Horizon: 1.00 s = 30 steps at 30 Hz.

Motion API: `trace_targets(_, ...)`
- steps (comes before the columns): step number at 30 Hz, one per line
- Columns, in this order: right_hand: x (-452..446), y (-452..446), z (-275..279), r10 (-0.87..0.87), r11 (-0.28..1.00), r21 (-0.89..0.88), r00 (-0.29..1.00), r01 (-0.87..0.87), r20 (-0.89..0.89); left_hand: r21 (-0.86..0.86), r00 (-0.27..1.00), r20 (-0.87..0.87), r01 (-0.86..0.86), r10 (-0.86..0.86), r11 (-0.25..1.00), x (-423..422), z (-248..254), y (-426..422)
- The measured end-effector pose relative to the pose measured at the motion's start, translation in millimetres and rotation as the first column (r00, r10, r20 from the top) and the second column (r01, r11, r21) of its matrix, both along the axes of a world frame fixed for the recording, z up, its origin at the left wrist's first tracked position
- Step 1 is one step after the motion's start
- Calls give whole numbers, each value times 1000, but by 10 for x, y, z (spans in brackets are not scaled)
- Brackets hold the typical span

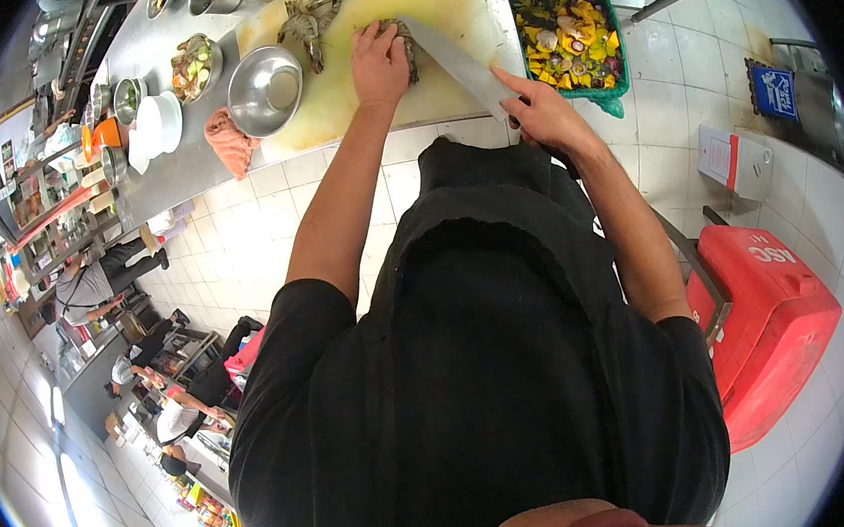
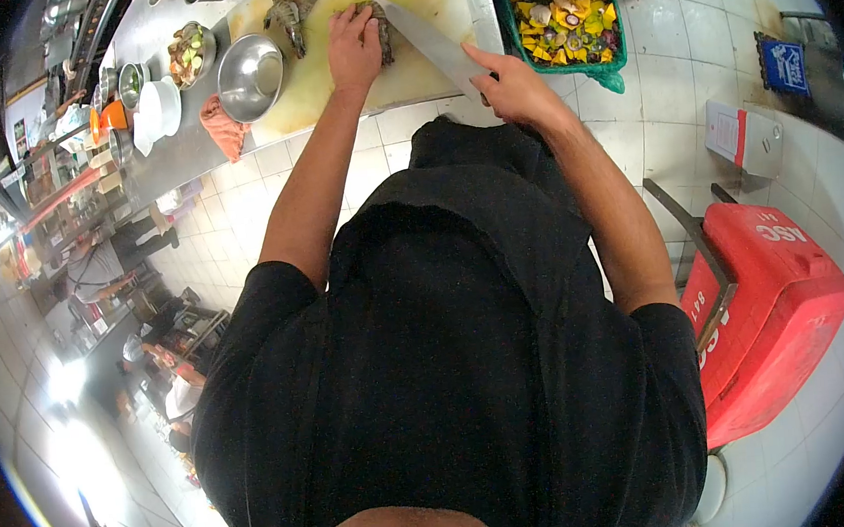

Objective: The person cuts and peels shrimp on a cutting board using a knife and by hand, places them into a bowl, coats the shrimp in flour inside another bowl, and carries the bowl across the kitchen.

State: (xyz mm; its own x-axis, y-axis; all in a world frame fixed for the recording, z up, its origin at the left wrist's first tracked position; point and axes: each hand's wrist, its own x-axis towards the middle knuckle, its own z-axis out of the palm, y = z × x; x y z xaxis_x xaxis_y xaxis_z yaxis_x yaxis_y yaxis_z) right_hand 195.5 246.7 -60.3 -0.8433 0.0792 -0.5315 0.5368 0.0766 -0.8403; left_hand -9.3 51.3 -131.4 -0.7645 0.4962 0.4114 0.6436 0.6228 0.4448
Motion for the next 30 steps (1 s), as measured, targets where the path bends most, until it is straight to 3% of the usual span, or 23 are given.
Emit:
trace_targets(7, -46, 102, 100, 81, 993, 91, 997, -79, -15, 28, 997, 66, 42, -44, 999, 0, 66, -46)
trace_targets(13, 8, -27, 9, 22, 1000, -8, 999, -22, -28, 62, 981, 167, 86, -95, 994, -18, 83, -140)
trace_targets(16, 84, -141, 2, 23, 999, -29, 998, -21, 55, -27, 966, 234, 117, -107, 993, -38, 57, -215)
trace_targets(17, 132, -184, -97, 7, 999, -38, 1000, -7, -7, -20, 970, 214, 123, -116, 992, -34, 28, -226)
trace_targets(20, 132, -277, -85, -17, 998, -66, 999, 20, 48, -21, 977, 171, 136, -131, 990, 2, -15, -222)
trace_targets(23, 66, -337, -246, -31, 999, 18, 996, 33, -86, -50, 976, 174, 139, -129, 989, 24, -21, -222)
trace_targets(30, 109, -384, -170, -30, 999, -20, 998, 29, -54, -50, 974, 190, 136, -124, 989, 12, -59, -207)
